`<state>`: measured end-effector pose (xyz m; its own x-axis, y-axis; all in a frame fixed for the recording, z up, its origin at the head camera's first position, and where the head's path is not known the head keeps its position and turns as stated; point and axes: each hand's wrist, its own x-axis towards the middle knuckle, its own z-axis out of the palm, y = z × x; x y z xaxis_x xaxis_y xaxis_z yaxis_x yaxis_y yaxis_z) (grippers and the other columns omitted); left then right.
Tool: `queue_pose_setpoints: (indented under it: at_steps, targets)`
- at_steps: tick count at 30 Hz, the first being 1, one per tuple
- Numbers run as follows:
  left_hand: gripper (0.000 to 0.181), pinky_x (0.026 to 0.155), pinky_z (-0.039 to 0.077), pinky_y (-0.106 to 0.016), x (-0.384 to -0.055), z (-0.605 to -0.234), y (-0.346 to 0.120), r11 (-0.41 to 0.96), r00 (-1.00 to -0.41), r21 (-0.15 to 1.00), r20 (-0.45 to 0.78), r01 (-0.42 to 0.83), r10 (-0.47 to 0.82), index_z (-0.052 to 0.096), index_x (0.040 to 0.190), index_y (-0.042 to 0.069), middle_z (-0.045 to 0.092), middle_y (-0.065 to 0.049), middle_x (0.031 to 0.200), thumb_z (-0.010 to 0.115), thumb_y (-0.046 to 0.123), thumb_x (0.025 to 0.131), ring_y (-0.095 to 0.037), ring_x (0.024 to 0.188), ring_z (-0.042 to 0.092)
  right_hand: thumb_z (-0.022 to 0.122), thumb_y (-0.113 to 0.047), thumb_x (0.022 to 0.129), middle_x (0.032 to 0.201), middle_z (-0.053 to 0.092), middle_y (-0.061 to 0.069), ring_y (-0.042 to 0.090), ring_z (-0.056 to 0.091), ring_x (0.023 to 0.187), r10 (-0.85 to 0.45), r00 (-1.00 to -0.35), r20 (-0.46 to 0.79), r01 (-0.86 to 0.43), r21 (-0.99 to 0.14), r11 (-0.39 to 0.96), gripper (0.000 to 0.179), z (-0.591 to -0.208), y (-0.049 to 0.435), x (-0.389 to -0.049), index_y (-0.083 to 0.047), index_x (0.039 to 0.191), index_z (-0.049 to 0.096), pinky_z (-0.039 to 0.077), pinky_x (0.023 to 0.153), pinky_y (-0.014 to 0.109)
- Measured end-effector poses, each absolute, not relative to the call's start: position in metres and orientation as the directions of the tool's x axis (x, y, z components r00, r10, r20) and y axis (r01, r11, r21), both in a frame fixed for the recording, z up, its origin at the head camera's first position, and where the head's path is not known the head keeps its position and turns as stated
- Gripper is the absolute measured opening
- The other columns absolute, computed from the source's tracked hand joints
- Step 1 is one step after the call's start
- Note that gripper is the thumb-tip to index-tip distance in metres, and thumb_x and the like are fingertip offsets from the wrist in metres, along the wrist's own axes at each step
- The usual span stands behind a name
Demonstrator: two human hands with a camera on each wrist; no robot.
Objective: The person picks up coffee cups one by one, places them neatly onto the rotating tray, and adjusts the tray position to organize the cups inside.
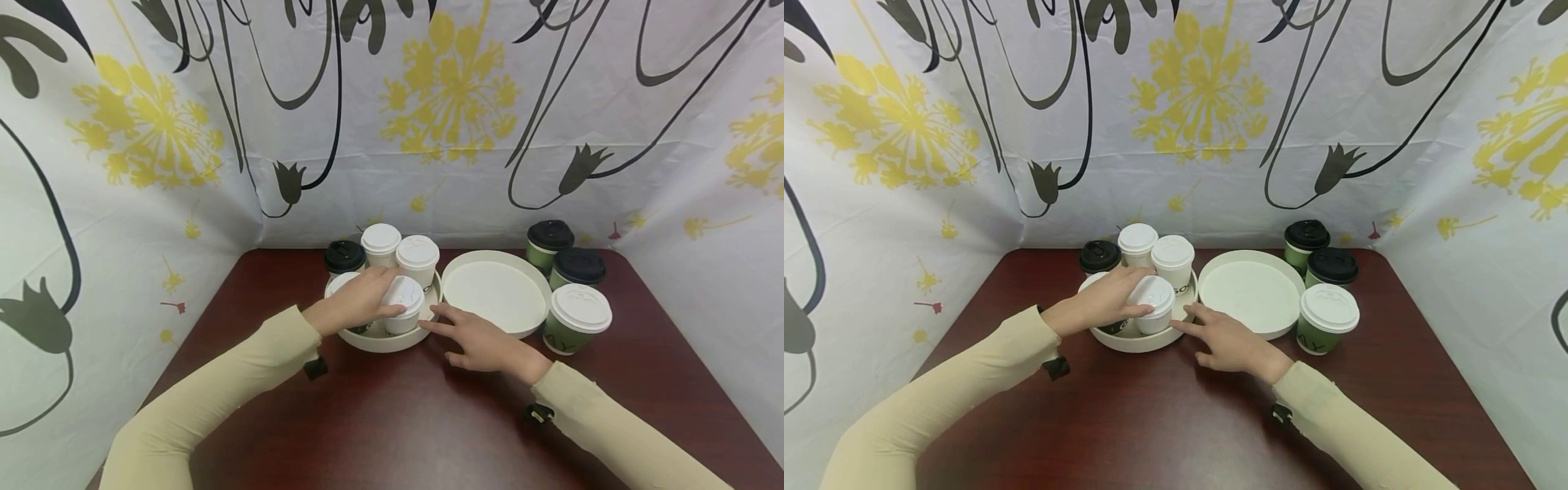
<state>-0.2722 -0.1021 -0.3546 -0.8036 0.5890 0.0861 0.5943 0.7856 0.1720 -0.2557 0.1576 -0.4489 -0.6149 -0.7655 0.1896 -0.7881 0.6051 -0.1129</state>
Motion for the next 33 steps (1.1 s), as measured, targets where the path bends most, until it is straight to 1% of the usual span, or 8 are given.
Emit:
queue_pose_setpoints:
  at_steps: [11,24,27,30,33]
  targets:
    - [0.068,0.107,0.047,-0.045,-0.2728,-0.3567,-0.1038,0.768,-0.794,0.204,0.103,0.607,0.600,0.048,0.141,0.003,0.058,-0.019,0.135,0.072,0.038,0.089,-0.031,0.126,0.056,0.074,-0.025,0.084,0.153,0.040,0.018,0.036,0.049,0.137,-0.753,-0.640,0.156,-0.769,-0.129,0.626,0.072,-0.4513,0.1581,-0.2551,-0.028,0.149,0.044,0.044,0.110,0.049]
    - [0.072,0.109,0.046,-0.044,-0.2753,-0.3596,-0.1047,0.789,-0.809,0.181,0.081,0.587,0.582,0.047,0.143,0.005,0.055,-0.017,0.139,0.072,0.043,0.087,-0.031,0.129,0.053,0.074,-0.026,0.083,0.156,0.037,0.018,0.036,0.043,0.141,-0.751,-0.645,0.142,-0.764,-0.141,0.630,0.076,-0.4512,0.1585,-0.2526,-0.027,0.152,0.040,0.041,0.113,0.050]
    - [0.071,0.110,0.045,-0.044,-0.2753,-0.3601,-0.1056,0.780,-0.795,0.152,0.113,0.607,0.596,0.048,0.141,0.005,0.055,-0.016,0.138,0.073,0.043,0.087,-0.031,0.130,0.052,0.074,-0.026,0.083,0.157,0.035,0.019,0.036,0.043,0.141,-0.751,-0.643,0.147,-0.765,-0.151,0.626,0.077,-0.4516,0.1596,-0.2512,-0.026,0.152,0.039,0.041,0.113,0.051]
    - [0.070,0.112,0.044,-0.042,-0.2735,-0.3597,-0.1061,0.763,-0.768,0.105,0.165,0.638,0.619,0.050,0.139,0.003,0.055,-0.015,0.137,0.073,0.044,0.086,-0.030,0.131,0.051,0.074,-0.026,0.083,0.159,0.033,0.018,0.036,0.042,0.142,-0.751,-0.642,0.154,-0.766,-0.162,0.622,0.079,-0.4517,0.1617,-0.2498,-0.026,0.153,0.039,0.041,0.113,0.051]
    - [0.073,0.114,0.042,-0.042,-0.2685,-0.3577,-0.1048,0.741,-0.733,0.057,0.211,0.670,0.647,0.048,0.141,0.002,0.053,-0.015,0.140,0.072,0.045,0.087,-0.030,0.133,0.049,0.075,-0.026,0.083,0.159,0.032,0.017,0.035,0.042,0.143,-0.748,-0.642,0.170,-0.767,-0.156,0.623,0.080,-0.4518,0.1646,-0.2494,-0.026,0.153,0.038,0.041,0.113,0.051]
